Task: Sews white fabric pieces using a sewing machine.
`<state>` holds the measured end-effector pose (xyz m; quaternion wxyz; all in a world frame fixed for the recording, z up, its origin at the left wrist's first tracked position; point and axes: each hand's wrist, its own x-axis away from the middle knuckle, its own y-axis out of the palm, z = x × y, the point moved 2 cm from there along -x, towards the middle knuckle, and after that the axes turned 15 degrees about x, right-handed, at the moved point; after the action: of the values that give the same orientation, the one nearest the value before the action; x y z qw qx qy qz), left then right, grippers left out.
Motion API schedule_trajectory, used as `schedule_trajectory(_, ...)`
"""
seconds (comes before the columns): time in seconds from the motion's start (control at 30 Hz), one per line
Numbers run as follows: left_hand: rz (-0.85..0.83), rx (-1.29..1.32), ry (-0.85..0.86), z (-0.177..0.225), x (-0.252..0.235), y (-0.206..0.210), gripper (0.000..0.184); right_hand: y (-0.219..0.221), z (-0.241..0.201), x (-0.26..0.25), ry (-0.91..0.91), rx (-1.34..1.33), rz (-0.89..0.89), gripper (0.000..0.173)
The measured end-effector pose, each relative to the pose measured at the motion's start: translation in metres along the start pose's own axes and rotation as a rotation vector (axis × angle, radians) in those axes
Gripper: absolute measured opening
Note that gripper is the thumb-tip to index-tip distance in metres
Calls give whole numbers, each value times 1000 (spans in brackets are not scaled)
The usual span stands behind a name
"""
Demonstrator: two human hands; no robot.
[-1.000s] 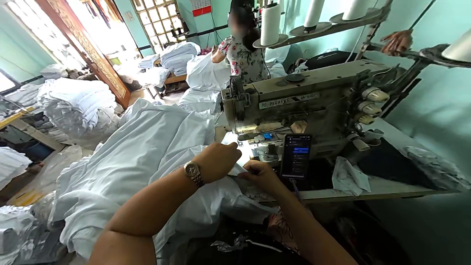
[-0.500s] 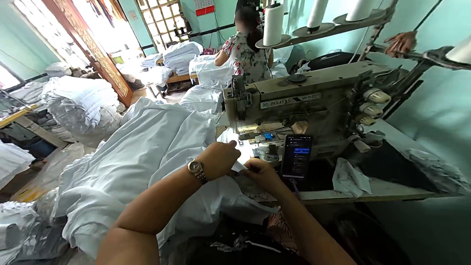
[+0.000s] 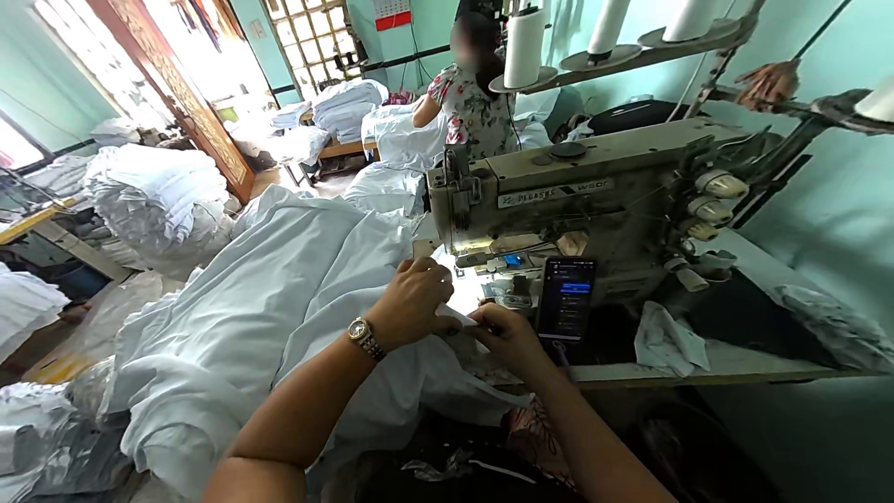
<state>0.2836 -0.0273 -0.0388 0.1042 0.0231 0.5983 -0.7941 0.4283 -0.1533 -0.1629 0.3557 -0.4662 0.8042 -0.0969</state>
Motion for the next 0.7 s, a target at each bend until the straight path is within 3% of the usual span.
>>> schedule_trajectory(0.1, -65, 72, -49, -22, 3, 24, 44, 1, -2, 7, -73, 42, 116, 15)
schedule_trajectory(0.2, -41, 97, 23, -33, 4, 36, 18, 2, 1, 9, -97, 85, 147, 16)
schedule_trajectory(0.33, -27, 16, 74, -40, -1, 40, 29, 4, 3, 8, -101, 154, 155, 17)
schedule_trajectory(0.7, 37, -76, 49, -57, -16, 44, 28, 9, 6, -12, -78, 452, 145, 20)
